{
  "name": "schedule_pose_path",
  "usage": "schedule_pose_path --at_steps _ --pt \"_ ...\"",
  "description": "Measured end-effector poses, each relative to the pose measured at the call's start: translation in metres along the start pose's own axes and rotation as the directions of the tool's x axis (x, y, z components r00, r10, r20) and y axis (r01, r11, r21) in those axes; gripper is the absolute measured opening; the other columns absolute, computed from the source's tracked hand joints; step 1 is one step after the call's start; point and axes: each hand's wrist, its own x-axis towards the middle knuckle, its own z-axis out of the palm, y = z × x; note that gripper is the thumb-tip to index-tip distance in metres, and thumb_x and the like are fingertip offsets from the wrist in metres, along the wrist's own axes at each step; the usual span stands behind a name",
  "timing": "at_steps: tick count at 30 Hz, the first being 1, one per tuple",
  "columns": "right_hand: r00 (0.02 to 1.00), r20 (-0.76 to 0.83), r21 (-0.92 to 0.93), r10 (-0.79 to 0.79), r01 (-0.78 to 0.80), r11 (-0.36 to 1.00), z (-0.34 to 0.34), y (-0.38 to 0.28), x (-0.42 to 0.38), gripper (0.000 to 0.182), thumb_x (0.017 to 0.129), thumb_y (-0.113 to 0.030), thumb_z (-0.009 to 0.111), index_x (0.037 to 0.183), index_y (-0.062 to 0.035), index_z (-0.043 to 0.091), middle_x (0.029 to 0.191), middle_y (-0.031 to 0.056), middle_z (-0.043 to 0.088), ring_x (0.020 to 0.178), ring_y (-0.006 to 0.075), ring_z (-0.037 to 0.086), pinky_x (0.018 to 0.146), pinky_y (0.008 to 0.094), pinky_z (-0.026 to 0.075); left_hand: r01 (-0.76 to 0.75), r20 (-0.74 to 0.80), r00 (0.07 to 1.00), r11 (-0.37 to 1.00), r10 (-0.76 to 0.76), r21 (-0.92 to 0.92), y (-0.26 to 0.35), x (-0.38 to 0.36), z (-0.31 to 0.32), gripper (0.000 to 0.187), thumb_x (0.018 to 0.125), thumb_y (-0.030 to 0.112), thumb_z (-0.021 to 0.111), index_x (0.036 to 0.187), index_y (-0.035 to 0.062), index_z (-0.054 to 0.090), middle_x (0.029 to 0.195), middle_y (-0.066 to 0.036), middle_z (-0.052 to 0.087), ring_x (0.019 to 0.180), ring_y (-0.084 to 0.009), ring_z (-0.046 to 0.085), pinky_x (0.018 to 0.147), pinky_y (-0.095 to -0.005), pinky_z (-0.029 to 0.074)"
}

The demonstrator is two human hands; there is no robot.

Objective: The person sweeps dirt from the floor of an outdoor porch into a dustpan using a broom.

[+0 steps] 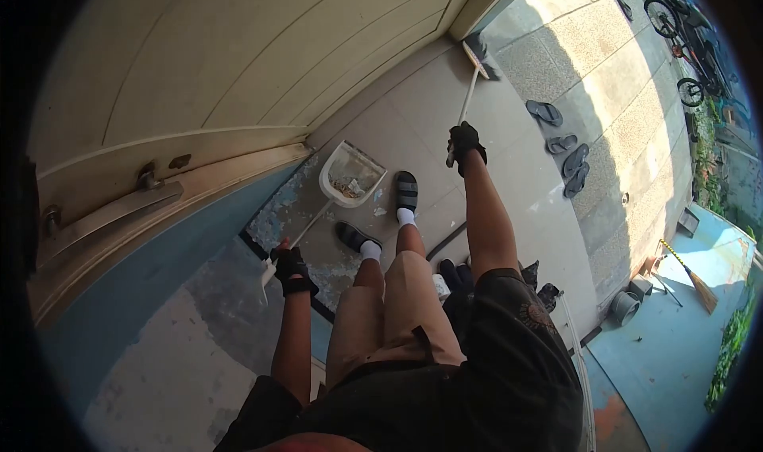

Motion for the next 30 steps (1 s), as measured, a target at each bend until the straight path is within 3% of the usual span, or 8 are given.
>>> schedule_pose_path --at_steps 3,4,5,6,9,21,24,30 --pt "0.98 -0.12 -0.095 0.156 -0.168 0.981 0.009 0.026 -0.048 0.018 0.093 -0.027 0.048 0.083 -0.012 0.049 0.056 0.0036 0.042 0.049 0.0182 0.045 0.049 0.0393 0.039 0.01 -0.02 1.0 1.0 -0.011 -0.01 -0.007 0.005 0.021 0.01 0.078 0.001 0.06 0.085 0.0084 0.06 0.1 -0.006 0.067 0.084 -0.0184 0.058 0.07 -0.0319 0.045" --pt "0.994 -0.089 -0.226 0.058 -0.077 0.971 0.001 0.05 -0.051 0.029 0.092 -0.019 0.047 0.119 -0.009 0.052 0.06 0.0021 0.042 0.048 0.014 0.039 0.045 0.0322 0.034 0.013 -0.049 0.999 1.0 -0.013 -0.005 -0.01 0.009 0.031 0.009 0.079 0.001 0.059 0.084 0.0089 0.059 0.101 -0.006 0.067 0.084 -0.0184 0.057 0.07 -0.0312 0.045" --pt "0.994 -0.105 -0.467 -0.022 -0.03 0.884 -0.005 0.066 -0.065 0.025 0.096 -0.03 0.044 0.098 -0.0089 0.057 0.059 0.0057 0.052 0.05 0.0193 0.053 0.048 0.0365 0.043 0.037 -0.084 0.996 0.999 -0.037 0.0 -0.009 0.006 0.045 0.01 0.079 0.001 0.058 0.083 0.0097 0.059 0.101 -0.006 0.066 0.085 -0.0178 0.057 0.07 -0.0295 0.044" --pt "0.987 -0.089 -0.481 0.134 -0.16 0.862 -0.012 0.07 -0.085 0.032 0.095 -0.027 0.044 0.119 -0.0091 0.055 0.061 0.0078 0.054 0.05 0.0196 0.054 0.047 0.0356 0.045 0.041 -0.086 0.995 0.999 -0.041 -0.007 -0.012 0.007 0.054 0.01 0.079 0.001 0.058 0.083 0.0097 0.059 0.101 -0.006 0.066 0.085 -0.0178 0.057 0.07 -0.0295 0.044" --pt "0.996 0.062 -0.742 -0.066 0.09 0.665 -0.049 0.103 -0.127 0.048 0.088 -0.018 0.046 0.135 -0.0101 0.046 0.071 0.0132 0.059 0.057 0.0223 0.059 0.049 0.0381 0.045 0.064 -0.098 0.993 0.997 -0.066 -0.032 -0.02 0.007 0.078 0.009 0.08 0.002 0.057 0.083 0.0096 0.059 0.099 -0.005 0.067 0.083 -0.0162 0.057 0.069 -0.0295 0.044" --pt "0.981 -0.191 -0.197 0.017 -0.056 0.979 -0.093 0.013 -0.134 0.06 0.088 -0.011 0.054 0.144 -0.0086 0.035 0.062 0.0013 0.046 0.043 0.0115 0.04 0.039 0.0297 0.036 -0.094 -0.065 0.992 0.968 0.112 0.231 -0.069 0.036 0.1 0.01 0.083 0.013 0.06 0.09 0.0087 0.066 0.089 -0.004 0.067 0.077 -0.0166 0.057 0.07 -0.0322 0.046" --pt "0.979 -0.171 -0.201 -0.112 0.077 0.977 -0.095 -0.025 -0.056 0.007 0.088 -0.013 0.051 0.089 -0.0085 0.046 0.059 0.0 0.04 0.045 0.0121 0.038 0.039 0.0305 0.034 0.007 -0.087 0.996 0.953 0.02 0.302 -0.065 0.037 0.096 0.015 0.083 0.011 0.059 0.096 0.0088 0.065 0.093 -0.004 0.065 0.084 -0.0165 0.056 0.073 -0.0317 0.046" --pt "0.979 -0.085 -0.329 0.184 -0.202 0.922 -0.076 -0.047 -0.011 0.003 0.084 -0.014 0.048 0.082 -0.0153 0.045 0.06 0.0003 0.04 0.046 0.012 0.035 0.042 0.0319 0.032 0.012 0.048 0.999 0.974 -0.023 0.227 -0.076 0.045 0.077 0.026 0.085 0.011 0.058 0.11 0.0093 0.063 0.107 -0.005 0.06 0.095 -0.0185 0.054 0.084 -0.0324 0.043"
